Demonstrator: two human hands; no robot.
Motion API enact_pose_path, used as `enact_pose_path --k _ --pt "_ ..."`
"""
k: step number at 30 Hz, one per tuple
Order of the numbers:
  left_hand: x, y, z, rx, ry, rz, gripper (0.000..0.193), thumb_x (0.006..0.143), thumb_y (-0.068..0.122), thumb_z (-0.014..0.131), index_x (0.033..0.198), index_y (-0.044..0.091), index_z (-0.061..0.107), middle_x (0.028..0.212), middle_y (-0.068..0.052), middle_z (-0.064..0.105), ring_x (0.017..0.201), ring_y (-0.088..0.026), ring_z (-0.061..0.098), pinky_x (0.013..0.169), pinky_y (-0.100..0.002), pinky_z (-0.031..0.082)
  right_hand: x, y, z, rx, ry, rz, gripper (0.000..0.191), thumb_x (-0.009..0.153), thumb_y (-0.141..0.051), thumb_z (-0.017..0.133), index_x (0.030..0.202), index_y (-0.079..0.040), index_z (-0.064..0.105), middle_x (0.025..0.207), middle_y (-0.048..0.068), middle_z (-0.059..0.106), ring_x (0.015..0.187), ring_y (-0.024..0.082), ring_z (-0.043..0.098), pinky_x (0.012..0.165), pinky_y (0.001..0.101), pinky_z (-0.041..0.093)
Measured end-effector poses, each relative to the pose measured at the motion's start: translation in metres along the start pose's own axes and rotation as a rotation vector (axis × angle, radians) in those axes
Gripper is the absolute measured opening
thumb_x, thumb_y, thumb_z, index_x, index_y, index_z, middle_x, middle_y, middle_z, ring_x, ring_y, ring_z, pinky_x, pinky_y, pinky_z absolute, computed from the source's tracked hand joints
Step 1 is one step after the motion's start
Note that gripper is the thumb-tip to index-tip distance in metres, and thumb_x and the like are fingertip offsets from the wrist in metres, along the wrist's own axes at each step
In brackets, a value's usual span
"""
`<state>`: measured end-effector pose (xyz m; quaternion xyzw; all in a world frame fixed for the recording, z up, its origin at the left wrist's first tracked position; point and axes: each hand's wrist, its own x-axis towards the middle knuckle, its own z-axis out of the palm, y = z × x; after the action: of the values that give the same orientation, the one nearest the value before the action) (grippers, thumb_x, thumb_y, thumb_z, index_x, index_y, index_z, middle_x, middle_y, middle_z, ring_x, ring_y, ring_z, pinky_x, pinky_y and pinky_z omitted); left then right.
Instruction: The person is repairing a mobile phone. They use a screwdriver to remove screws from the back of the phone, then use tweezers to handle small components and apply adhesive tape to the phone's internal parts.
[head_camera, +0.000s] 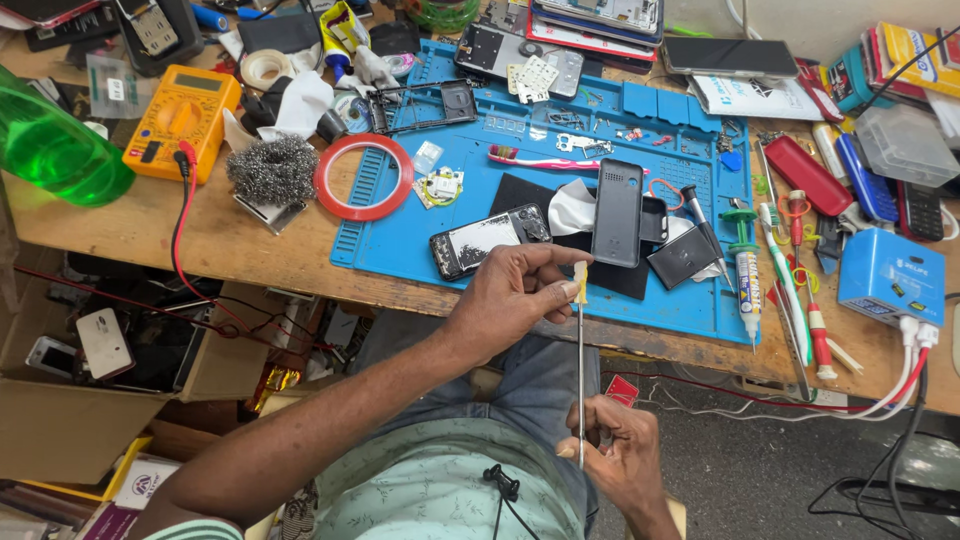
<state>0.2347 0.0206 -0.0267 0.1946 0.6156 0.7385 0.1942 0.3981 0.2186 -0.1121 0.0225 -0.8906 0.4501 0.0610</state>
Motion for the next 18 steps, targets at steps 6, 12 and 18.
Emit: enact_pose_path --k 6,12,18 --pt "0.003 -0.003 -0.001 0.004 -0.007 -0.013 0.035 0.097 0.007 0.066 0.131 0.002 0.068 0.081 -0.001 0.070 0.070 -0.004 0.068 0.066 -0.020 0.061 -0.004 -0.008 0.009 0.051 0.040 0.006 0.055 0.073 -0.058 0.081 0.067 -0.006 0.065 0.053 -0.003 0.055 0.044 0.006 0.047 0.042 0.0266 0.033" --pt "0.004 -0.003 0.003 0.030 -0.008 -0.067 0.036 0.095 0.006 0.067 0.130 0.002 0.068 0.086 -0.001 0.073 0.071 -0.004 0.069 0.067 -0.021 0.062 -0.005 -0.009 0.014 0.223 0.028 -0.010 0.045 0.074 -0.045 0.083 0.072 -0.004 0.066 0.060 -0.002 0.063 0.048 0.004 0.049 0.042 0.0260 0.035" --pt "0.006 -0.004 0.003 0.036 -0.018 -0.075 0.037 0.095 0.006 0.066 0.132 0.003 0.068 0.088 -0.004 0.075 0.072 -0.005 0.071 0.069 -0.021 0.063 -0.010 -0.010 0.021 0.156 0.062 0.139 0.038 0.073 -0.037 0.089 0.070 -0.004 0.069 0.052 -0.001 0.059 0.047 0.005 0.047 0.043 0.0254 0.034"
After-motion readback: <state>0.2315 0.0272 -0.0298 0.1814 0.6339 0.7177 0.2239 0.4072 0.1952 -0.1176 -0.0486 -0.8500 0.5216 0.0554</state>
